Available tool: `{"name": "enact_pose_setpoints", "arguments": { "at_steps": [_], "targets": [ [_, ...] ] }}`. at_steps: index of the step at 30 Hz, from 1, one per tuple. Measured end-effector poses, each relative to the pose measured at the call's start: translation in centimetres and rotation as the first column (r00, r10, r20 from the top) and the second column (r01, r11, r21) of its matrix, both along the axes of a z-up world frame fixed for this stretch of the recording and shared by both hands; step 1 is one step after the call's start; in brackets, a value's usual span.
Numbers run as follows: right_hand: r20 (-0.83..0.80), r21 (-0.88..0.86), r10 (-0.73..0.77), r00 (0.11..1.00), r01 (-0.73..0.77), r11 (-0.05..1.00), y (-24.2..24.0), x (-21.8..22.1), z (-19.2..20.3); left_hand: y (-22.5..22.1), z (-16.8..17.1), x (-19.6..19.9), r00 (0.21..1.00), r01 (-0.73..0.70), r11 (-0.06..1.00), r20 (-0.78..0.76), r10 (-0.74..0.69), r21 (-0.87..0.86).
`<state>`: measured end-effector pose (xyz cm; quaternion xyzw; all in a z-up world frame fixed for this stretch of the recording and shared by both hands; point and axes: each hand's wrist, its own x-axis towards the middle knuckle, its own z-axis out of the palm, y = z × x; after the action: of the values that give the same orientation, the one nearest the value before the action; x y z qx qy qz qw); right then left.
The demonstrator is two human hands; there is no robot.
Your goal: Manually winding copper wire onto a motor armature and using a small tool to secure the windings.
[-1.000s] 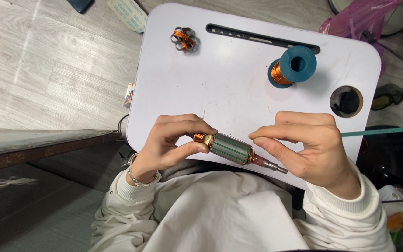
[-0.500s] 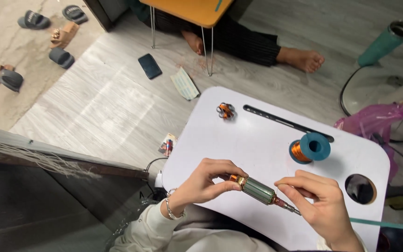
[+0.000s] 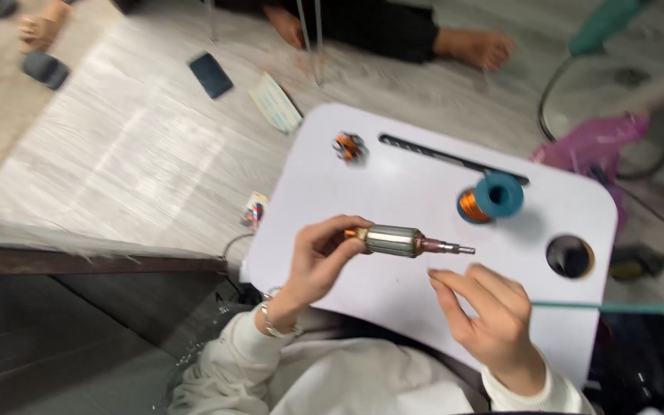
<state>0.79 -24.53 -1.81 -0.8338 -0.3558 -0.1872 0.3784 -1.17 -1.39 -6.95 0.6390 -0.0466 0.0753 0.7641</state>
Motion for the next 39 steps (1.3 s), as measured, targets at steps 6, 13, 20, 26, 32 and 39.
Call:
{"name": "enact_pose_setpoints", "arguments": {
  "at_steps": [6,13,20,26,32,39],
  "targets": [
    [-0.192,0.148,0.073,0.979,-0.045,0.988,-0.8,3.6,-1.0,1.1,2.6,0.0,0.958,0.284,0.958,0.041,-0.283,-0.034],
    [-0.136,0.089,0.134,0.982,-0.122,0.988,-2.3,5.0,2.9,0.6,2.6,0.4,0.933,0.359,0.918,-0.054,-0.355,0.166],
    [0.103,-0.147,0.231,0.968,-0.215,0.966,-2.5,2.4,4.4,0.4,1.2,0.3,0.973,0.229,0.891,-0.086,-0.212,0.392],
    [0.045,-0.15,0.28,0.959,-0.271,0.951,-2.0,-0.2,3.4,0.6,0.1,0.7,0.996,-0.085,0.942,-0.003,0.09,0.324],
    [-0.028,-0.273,0.157,0.987,-0.159,0.949,-2.2,-0.6,-1.8,1.4,1.4,0.2,0.994,-0.1,0.983,-0.029,0.105,0.152],
    [-0.364,-0.274,0.116,0.924,-0.226,0.935,-2.8,0.3,-1.6,1.0,4.1,-0.8,0.994,0.035,0.958,0.091,-0.064,0.283]
  ]
}}
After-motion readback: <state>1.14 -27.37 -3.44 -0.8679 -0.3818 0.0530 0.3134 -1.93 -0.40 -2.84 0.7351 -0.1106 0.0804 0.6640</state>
